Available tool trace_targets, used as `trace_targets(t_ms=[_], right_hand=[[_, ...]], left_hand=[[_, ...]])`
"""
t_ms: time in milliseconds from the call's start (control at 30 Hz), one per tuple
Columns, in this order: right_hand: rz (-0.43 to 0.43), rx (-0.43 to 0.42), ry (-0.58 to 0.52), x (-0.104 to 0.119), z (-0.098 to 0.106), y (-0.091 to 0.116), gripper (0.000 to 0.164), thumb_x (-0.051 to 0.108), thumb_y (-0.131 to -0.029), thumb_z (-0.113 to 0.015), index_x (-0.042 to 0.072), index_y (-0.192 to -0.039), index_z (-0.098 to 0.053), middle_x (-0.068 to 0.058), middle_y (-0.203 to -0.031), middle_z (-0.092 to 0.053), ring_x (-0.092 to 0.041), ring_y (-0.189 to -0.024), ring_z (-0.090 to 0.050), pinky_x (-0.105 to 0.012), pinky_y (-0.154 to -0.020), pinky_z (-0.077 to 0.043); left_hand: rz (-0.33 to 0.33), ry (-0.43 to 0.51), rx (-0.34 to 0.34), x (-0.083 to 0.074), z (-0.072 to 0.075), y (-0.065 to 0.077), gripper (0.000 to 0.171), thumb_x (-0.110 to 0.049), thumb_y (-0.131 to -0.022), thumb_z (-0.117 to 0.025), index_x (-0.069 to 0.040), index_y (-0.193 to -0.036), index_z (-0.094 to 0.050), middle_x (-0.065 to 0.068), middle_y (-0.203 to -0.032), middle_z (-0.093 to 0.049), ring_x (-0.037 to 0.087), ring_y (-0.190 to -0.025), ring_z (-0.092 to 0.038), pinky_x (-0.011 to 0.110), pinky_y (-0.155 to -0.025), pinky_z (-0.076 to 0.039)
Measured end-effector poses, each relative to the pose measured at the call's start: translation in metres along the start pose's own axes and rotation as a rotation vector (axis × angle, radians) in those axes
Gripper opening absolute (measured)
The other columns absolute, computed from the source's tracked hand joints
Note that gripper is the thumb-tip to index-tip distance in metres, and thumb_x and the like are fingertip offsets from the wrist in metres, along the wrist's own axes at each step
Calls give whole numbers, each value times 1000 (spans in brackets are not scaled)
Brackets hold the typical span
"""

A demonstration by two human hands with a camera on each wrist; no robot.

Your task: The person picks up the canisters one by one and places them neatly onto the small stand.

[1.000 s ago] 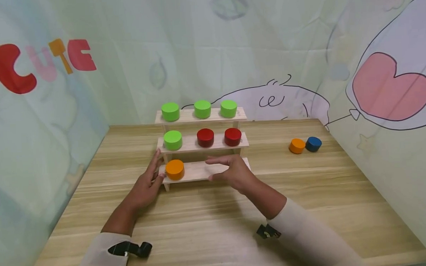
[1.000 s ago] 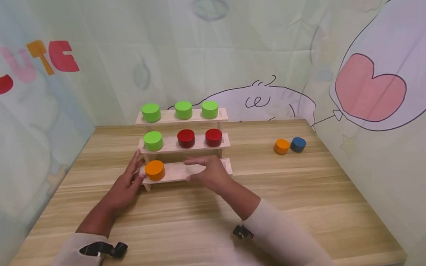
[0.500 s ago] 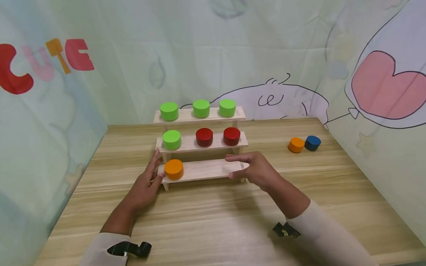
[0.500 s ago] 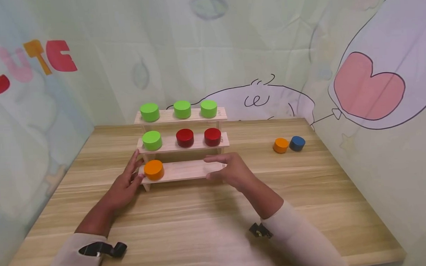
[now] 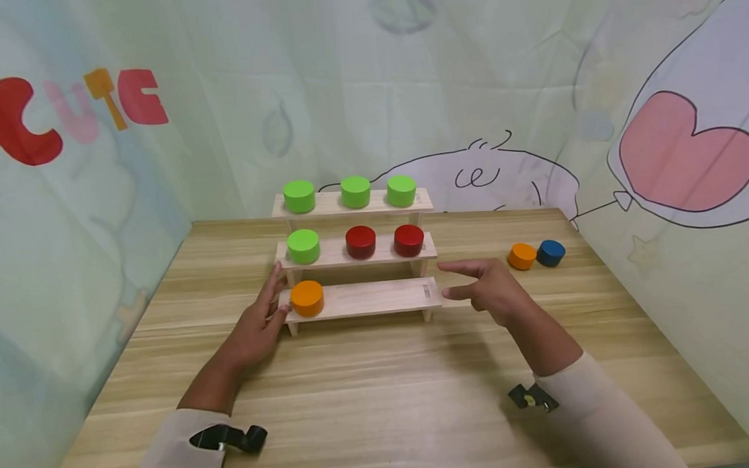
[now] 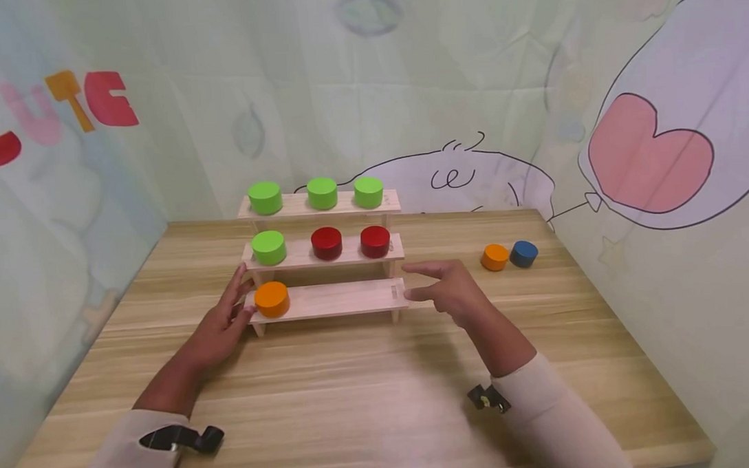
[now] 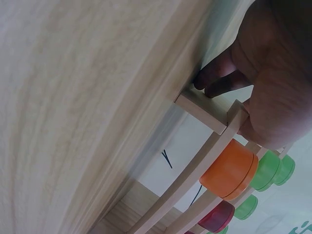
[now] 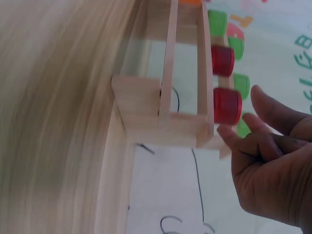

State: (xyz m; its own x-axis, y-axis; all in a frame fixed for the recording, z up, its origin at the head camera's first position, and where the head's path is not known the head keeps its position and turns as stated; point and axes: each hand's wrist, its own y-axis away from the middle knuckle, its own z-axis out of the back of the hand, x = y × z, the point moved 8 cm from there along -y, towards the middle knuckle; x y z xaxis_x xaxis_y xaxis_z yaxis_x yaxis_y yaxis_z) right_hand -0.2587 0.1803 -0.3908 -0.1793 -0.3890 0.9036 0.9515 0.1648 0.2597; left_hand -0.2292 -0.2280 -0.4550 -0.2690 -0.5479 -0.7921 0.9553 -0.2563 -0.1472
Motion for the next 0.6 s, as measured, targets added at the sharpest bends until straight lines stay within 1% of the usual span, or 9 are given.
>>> trace_targets(t_ms=[33,100,133,167,233,333,433,533,600], right_hand=[[-3,1,-18,-2,5,-1,57,7,-93,-87,19,-147,-72,-13,-163,-56,-15,-58,-25,-25,-56,-26],[4,5,-30,-3,13,-3,58,7,-95,-85,18,-150,-69,-14,-164,-54,-11,-54,-24,-25,-55,-24],[7,6,-32,-5,17,-4,58,8,-96,-85,17,-151,-69,-15,-164,-53,-10,-53,-24,-25,-55,-24],[7,3,-25,-6,22,-5,58,10,-96,-85,18,-151,-68,-15,-164,-53,-11,-53,-25,-24,-57,-27],[15,-5,-14,-9,30,-8,59,12,-97,-84,18,-153,-66,-15,-163,-53,-10,-54,-26,-25,-58,-28],[33,-18,-5,-12,45,-13,59,13,-98,-83,17,-154,-65,-14,-159,-54,-9,-53,-25,-23,-57,-28],[62,-34,-10,-14,59,-20,59,12,-99,-81,12,-156,-63,-13,-158,-53,-8,-53,-23,-24,-54,-25],[54,-68,2,-19,74,-28,60,14,-100,-81,12,-156,-62,-12,-157,-53,-7,-53,-23,-24,-54,-27],[34,-94,21,-24,85,-32,60,15,-101,-81,13,-157,-62,-12,-158,-53,-6,-53,-24,-23,-55,-28]], left_hand=[[-1,-1,1,0,0,0,80,-17,-119,-40,-39,-175,13,29,-179,-22,56,-150,-49,69,-119,-44],[-7,-3,1,-1,1,0,80,-17,-119,-40,-37,-175,13,30,-179,-23,57,-150,-49,69,-119,-44],[-6,-2,2,-2,0,0,80,-17,-119,-40,-37,-175,13,30,-179,-23,57,-150,-49,69,-119,-44],[-4,-2,2,-1,0,0,80,-17,-119,-40,-37,-175,13,30,-179,-23,57,-150,-49,69,-119,-44],[-3,-2,4,-1,0,-1,80,-17,-119,-40,-38,-175,13,29,-179,-23,56,-150,-50,69,-120,-43],[4,-1,4,-1,0,-2,80,-17,-119,-41,-41,-175,12,27,-180,-22,55,-150,-50,68,-120,-43],[3,-2,0,-3,1,-2,80,-16,-119,-41,-38,-176,12,29,-179,-22,55,-150,-51,68,-120,-44],[4,-6,-4,-4,1,-1,81,-15,-119,-41,-35,-176,11,30,-179,-22,55,-149,-51,67,-120,-44],[7,-9,-3,-4,1,0,81,-14,-119,-42,-36,-176,11,30,-179,-22,55,-150,-51,67,-120,-44]])
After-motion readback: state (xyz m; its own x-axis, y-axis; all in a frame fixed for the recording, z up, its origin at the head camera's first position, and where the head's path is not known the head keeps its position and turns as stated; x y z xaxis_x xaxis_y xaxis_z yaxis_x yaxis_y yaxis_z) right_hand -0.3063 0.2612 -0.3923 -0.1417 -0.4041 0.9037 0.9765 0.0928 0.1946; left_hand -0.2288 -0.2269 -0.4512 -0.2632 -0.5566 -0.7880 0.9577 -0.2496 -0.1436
